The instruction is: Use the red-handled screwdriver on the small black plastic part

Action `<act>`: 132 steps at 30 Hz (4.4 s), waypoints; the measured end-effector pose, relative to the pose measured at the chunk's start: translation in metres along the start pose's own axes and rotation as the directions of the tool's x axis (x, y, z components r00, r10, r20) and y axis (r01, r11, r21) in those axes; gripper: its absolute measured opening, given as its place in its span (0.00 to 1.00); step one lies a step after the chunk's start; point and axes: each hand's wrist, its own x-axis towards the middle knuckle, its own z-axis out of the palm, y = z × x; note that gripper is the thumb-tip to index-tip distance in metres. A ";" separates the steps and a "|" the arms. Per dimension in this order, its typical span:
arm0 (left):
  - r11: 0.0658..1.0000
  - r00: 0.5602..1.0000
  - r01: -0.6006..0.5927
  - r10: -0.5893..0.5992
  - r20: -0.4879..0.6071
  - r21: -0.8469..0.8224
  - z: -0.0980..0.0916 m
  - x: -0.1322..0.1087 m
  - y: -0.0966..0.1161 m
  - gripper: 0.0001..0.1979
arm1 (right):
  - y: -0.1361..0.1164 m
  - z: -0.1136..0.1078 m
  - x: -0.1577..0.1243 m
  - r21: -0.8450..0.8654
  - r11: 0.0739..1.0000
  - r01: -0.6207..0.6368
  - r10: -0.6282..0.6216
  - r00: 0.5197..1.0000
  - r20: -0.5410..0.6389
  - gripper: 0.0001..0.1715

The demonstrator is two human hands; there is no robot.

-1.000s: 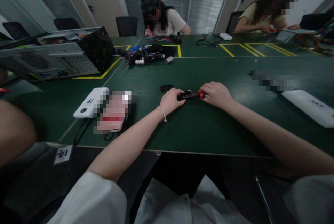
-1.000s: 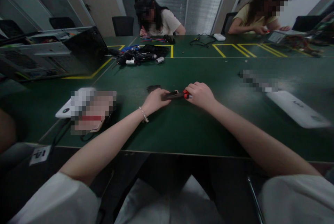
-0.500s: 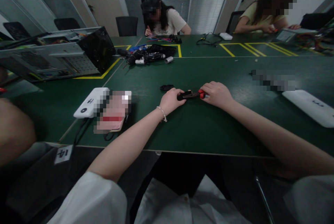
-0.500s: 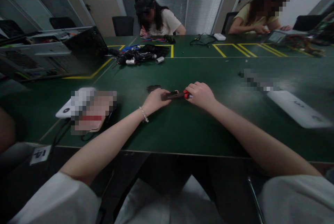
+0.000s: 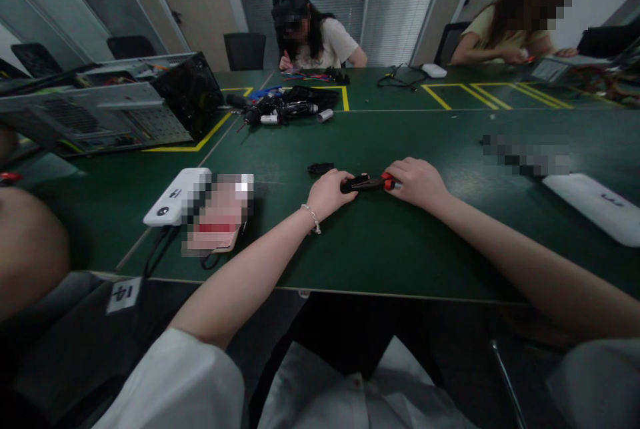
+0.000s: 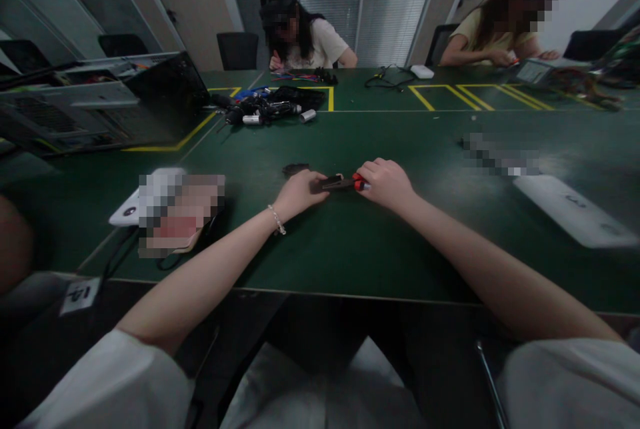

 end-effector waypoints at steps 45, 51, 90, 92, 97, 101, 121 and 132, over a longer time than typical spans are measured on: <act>1.000 1.000 0.011 -0.011 -0.003 -0.027 -0.001 -0.001 0.002 0.17 | -0.001 0.000 -0.002 0.009 1.000 -0.021 0.021 1.000 -0.005 0.16; 1.000 1.000 0.004 -0.004 0.005 -0.020 -0.002 -0.001 0.003 0.17 | -0.001 0.002 -0.002 0.055 0.998 -0.044 0.043 0.999 0.020 0.16; 1.000 1.000 0.003 -0.003 -0.013 -0.001 0.000 -0.001 0.001 0.17 | -0.001 -0.002 -0.001 0.006 1.000 -0.025 0.025 1.000 0.007 0.15; 1.000 1.000 -0.001 0.001 -0.013 0.000 0.000 -0.001 0.001 0.17 | -0.001 -0.001 -0.002 0.027 0.999 -0.033 0.033 0.999 0.015 0.15; 1.000 1.000 -0.002 0.002 -0.014 -0.001 0.001 0.000 0.000 0.17 | -0.003 -0.003 -0.002 0.014 0.999 -0.034 0.034 0.999 0.014 0.15; 1.000 1.000 -0.004 0.004 -0.007 -0.002 0.001 0.000 0.000 0.17 | -0.003 -0.004 -0.002 -0.006 1.000 -0.018 0.018 1.000 0.001 0.16; 1.000 1.000 0.005 -0.005 -0.001 0.006 -0.002 -0.001 0.003 0.16 | -0.003 -0.003 -0.002 -0.007 0.999 -0.035 0.035 0.999 0.002 0.18; 1.000 1.000 0.009 -0.009 0.003 -0.007 -0.003 -0.002 0.004 0.16 | -0.003 -0.003 -0.002 0.037 0.997 -0.074 0.073 0.997 0.021 0.17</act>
